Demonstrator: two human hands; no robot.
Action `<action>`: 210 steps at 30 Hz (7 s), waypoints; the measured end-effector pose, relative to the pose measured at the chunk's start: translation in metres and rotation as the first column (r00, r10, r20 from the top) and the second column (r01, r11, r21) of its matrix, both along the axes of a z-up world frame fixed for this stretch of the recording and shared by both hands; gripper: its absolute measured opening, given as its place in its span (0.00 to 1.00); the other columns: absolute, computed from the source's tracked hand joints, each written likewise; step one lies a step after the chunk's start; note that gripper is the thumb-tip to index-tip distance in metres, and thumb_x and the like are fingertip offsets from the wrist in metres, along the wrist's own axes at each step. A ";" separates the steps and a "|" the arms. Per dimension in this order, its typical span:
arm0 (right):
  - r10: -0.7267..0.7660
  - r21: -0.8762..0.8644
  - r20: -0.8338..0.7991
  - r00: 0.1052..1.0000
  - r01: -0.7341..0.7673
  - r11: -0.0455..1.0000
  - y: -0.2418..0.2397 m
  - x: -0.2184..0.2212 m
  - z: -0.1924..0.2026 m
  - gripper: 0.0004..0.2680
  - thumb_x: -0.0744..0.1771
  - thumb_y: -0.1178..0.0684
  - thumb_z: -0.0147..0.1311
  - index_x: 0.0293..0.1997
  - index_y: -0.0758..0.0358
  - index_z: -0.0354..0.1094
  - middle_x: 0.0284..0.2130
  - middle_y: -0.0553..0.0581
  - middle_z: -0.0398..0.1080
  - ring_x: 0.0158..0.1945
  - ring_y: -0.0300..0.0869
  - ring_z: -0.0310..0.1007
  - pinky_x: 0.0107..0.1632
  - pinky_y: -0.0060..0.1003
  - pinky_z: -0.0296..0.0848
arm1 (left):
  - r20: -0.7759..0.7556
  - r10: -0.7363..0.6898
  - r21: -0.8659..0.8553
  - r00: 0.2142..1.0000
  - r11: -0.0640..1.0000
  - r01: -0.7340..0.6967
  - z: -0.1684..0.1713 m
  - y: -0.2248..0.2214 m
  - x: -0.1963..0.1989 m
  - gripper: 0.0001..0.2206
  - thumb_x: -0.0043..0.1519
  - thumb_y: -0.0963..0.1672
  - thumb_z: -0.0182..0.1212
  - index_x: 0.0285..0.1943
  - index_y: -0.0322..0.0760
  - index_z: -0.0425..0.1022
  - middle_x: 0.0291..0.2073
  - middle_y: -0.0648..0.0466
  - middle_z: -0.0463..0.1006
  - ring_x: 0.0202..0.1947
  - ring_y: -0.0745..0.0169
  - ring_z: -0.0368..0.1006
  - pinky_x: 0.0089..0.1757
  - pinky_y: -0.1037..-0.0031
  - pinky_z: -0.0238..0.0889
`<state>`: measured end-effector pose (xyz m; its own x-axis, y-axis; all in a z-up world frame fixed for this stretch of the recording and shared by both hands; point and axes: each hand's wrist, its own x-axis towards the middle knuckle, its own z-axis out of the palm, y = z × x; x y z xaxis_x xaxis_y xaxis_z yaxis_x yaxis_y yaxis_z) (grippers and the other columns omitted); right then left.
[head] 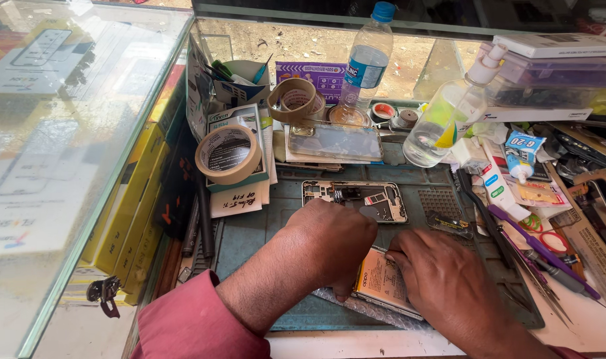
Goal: The person disassembles a smartphone, removes the battery and internal components, and prepares a new screen assembly by peeling off protective films. They handle the phone chassis, battery, and screen parts on a cluttered workbench.
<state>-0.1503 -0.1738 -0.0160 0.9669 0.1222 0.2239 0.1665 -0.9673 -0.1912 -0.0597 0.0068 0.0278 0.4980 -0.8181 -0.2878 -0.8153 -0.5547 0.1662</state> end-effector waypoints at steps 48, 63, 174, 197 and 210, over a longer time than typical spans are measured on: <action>-0.412 -0.217 -0.009 0.911 0.401 0.890 -0.094 0.061 0.018 0.08 0.66 0.43 0.61 0.42 0.50 0.80 0.30 0.55 0.80 0.35 0.49 0.80 0.38 0.46 0.75 | -0.076 0.210 -0.136 0.975 0.966 -0.219 -0.005 0.025 0.051 0.14 0.52 0.53 0.72 0.40 0.46 0.83 0.40 0.53 0.84 0.46 0.53 0.79 0.47 0.61 0.72; 0.483 0.321 -0.502 0.717 -0.364 0.874 0.007 0.063 0.034 0.07 0.61 0.48 0.63 0.34 0.59 0.75 0.22 0.55 0.77 0.26 0.45 0.79 0.32 0.42 0.75 | -0.116 0.229 -0.036 0.966 0.971 -0.235 0.000 0.021 0.049 0.24 0.44 0.57 0.77 0.36 0.37 0.84 0.36 0.48 0.85 0.40 0.50 0.82 0.42 0.60 0.74; 0.113 0.231 -0.575 0.810 0.028 0.973 -0.035 0.067 0.019 0.11 0.61 0.51 0.63 0.45 0.58 0.73 0.23 0.54 0.76 0.26 0.39 0.75 0.33 0.38 0.75 | -0.250 0.191 -0.119 0.949 0.967 -0.226 -0.005 0.018 0.051 0.21 0.51 0.56 0.72 0.47 0.47 0.83 0.39 0.53 0.85 0.44 0.53 0.81 0.47 0.62 0.72; 0.394 0.820 -0.356 0.847 0.081 0.567 -0.071 0.069 0.019 0.11 0.61 0.57 0.63 0.44 0.70 0.79 0.31 0.58 0.83 0.34 0.37 0.80 0.39 0.36 0.79 | -0.272 0.118 -0.771 0.955 0.567 -0.290 -0.004 0.016 0.064 0.17 0.57 0.53 0.67 0.41 0.38 0.83 0.32 0.53 0.85 0.30 0.66 0.82 0.32 0.70 0.76; 0.026 0.566 0.233 0.972 -0.157 0.809 -0.027 0.049 0.019 0.08 0.62 0.59 0.66 0.41 0.69 0.75 0.27 0.53 0.81 0.28 0.31 0.79 0.30 0.28 0.77 | -0.497 0.447 -0.608 0.743 0.432 -0.666 -0.002 -0.005 0.046 0.38 0.49 0.66 0.59 0.45 0.30 0.82 0.25 0.47 0.85 0.28 0.61 0.86 0.31 0.68 0.76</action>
